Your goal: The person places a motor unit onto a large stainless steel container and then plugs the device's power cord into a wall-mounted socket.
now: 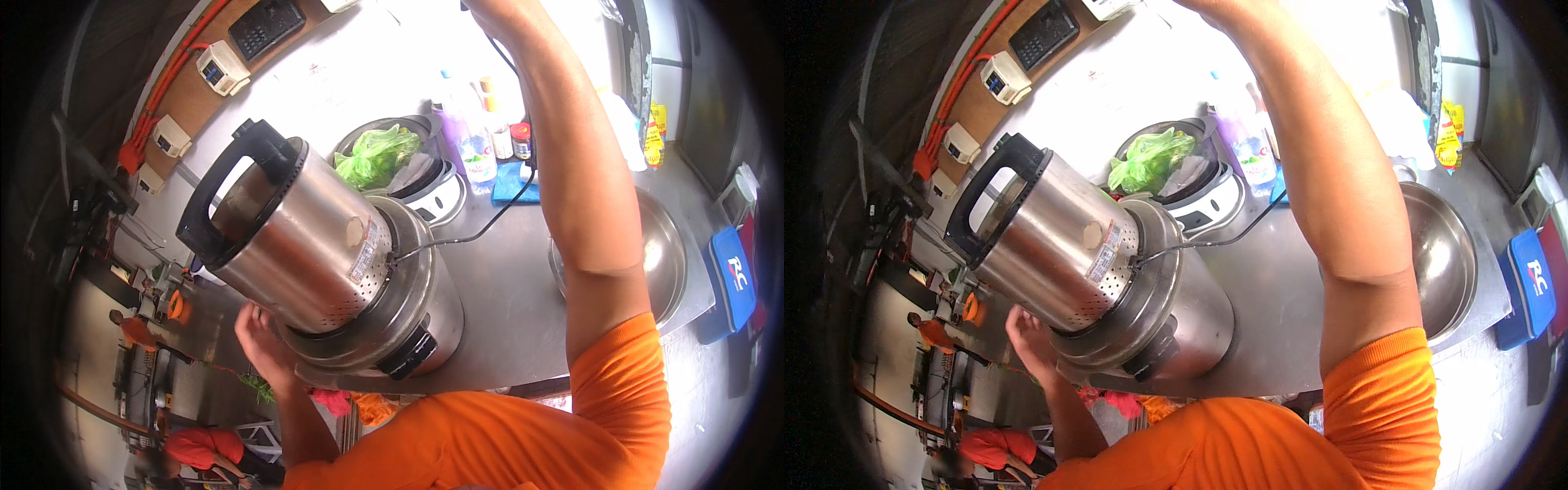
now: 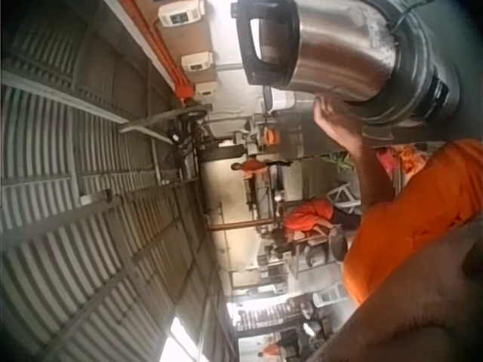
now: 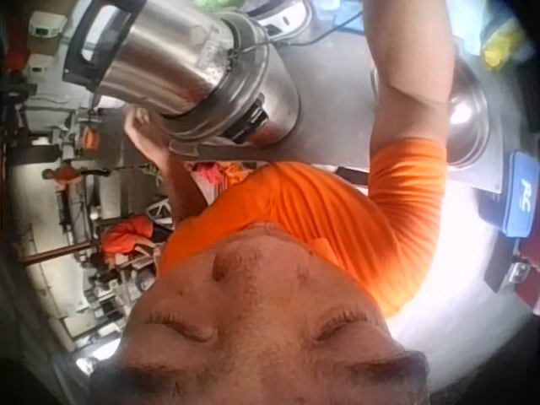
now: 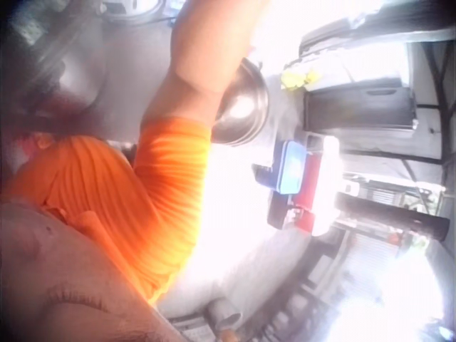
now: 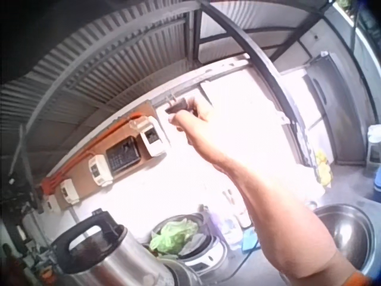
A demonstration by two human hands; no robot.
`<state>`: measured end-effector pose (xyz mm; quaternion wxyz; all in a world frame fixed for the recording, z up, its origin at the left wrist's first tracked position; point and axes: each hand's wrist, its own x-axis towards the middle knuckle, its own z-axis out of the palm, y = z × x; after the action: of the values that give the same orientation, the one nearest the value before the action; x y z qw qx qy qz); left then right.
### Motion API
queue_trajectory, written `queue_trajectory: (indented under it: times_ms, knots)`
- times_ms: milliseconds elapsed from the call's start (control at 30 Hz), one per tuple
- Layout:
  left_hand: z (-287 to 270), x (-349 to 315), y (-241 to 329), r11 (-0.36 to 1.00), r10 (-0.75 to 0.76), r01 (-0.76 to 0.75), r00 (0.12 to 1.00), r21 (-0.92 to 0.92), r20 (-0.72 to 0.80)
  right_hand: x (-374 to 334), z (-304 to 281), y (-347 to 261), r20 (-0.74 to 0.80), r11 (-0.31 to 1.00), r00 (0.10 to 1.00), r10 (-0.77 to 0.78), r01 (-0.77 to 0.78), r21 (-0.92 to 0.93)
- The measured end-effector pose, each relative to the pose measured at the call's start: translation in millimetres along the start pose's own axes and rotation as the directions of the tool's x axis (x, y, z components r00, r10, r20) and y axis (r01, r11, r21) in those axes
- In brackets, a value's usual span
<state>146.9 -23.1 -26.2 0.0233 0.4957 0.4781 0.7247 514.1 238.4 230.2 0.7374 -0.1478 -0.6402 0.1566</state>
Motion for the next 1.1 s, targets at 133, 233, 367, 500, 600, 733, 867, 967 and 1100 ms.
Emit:
queue_trajectory:
  times_ms: [133,233,367,500,600,733,867,967,1100]
  knots:
    - [31,-53,40,0.806,0.386,-0.47,0.878,0.359,0.283,2,35,36,0.136,0.92,0.989,0.05,-0.099,0.38]
    - [42,-57,49,0.743,0.35,-0.499,0.858,0.446,0.377,4,40,38,0.105,0.879,0.99,0.091,-0.13,0.459]
    - [57,-63,63,0.657,0.32,-0.49,0.869,0.573,0.376,8,52,57,0.1,0.862,0.988,0.116,-0.151,0.485]
    - [63,-64,64,0.618,0.289,-0.463,0.885,0.635,0.364,24,69,101,0.061,0.788,0.973,0.224,-0.217,0.576]
    - [74,-62,63,0.581,0.251,-0.453,0.89,0.677,0.38,21,76,121,0.089,0.844,0.979,0.183,-0.203,0.496]
    - [113,-49,61,0.596,0.189,-0.378,0.923,0.708,0.334,16,82,132,0.098,0.902,0.975,0.201,-0.223,0.37]
    - [145,-34,47,0.586,0.198,-0.375,0.926,0.718,0.322,11,84,143,0.155,0.914,0.948,0.278,-0.311,0.262]
    - [158,-28,42,0.597,0.173,-0.348,0.936,0.723,0.308,12,83,147,0.192,0.916,0.925,0.328,-0.361,0.176]
    - [161,-25,38,0.615,0.171,-0.349,0.934,0.707,0.312,12,85,154,0.212,0.917,0.911,0.354,-0.383,0.111]
